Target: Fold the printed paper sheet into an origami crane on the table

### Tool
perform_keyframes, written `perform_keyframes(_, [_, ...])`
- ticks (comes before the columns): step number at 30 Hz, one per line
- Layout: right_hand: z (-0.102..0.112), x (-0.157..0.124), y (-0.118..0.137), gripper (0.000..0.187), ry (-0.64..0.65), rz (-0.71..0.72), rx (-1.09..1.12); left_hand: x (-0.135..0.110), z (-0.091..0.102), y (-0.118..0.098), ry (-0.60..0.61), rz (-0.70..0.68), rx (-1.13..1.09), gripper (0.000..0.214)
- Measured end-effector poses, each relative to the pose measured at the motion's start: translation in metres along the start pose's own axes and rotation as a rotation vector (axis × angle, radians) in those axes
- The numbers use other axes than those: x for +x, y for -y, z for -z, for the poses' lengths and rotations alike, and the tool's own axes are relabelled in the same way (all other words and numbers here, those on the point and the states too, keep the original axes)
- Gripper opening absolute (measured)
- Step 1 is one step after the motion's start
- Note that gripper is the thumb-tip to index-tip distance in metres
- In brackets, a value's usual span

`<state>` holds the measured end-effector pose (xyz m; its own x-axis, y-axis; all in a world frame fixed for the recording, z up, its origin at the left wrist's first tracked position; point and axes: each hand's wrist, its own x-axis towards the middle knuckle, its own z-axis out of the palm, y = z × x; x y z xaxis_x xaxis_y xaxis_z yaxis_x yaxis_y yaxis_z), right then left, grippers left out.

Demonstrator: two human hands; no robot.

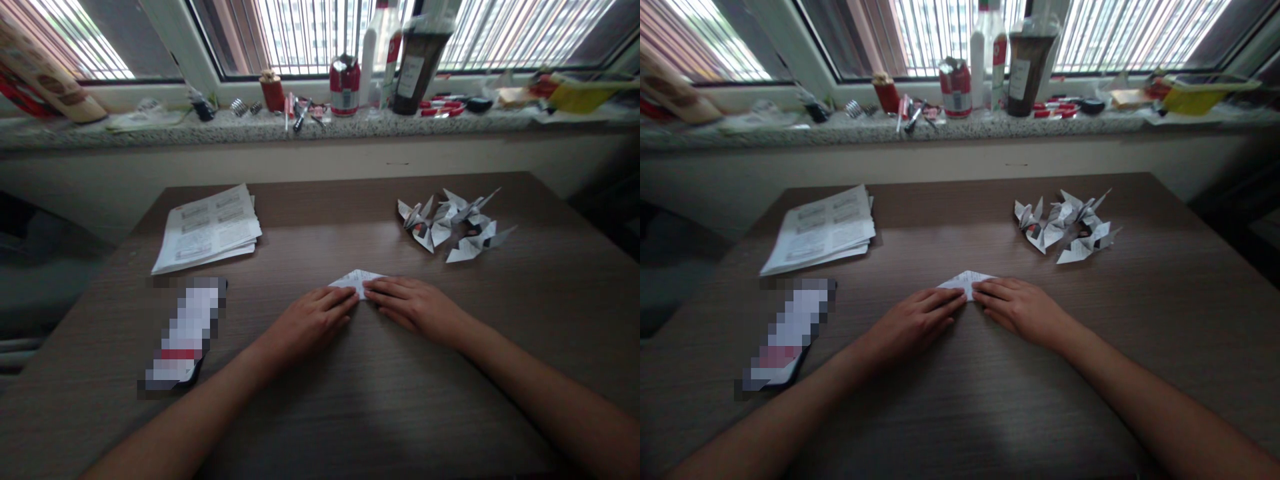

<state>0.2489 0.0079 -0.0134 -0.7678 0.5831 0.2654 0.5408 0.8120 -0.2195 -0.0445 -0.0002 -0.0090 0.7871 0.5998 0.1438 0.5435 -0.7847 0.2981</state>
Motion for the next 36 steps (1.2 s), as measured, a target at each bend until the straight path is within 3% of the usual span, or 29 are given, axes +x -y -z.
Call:
perform_keyframes(20, [0.001,-0.003,0.002,0.045,0.041,-0.018,-0.014,-0.013,0.033,0.019,0.07,-0.017,-0.048,0.038])
perform_keyframes(25, [-0.001,-0.003,-0.004,0.056,0.007,-0.053,-0.099,-0.009,0.032,0.01,0.039,-0.077,-0.053,0.035])
perform_keyframes(29, [-0.004,-0.003,-0.004,0.058,-0.002,-0.082,-0.122,-0.005,0.026,0.002,0.053,-0.172,-0.128,0.045])
perform_keyframes(36, [-0.005,-0.003,-0.006,0.053,0.021,-0.12,-0.123,-0.004,0.019,-0.004,0.132,-0.099,-0.131,0.062])
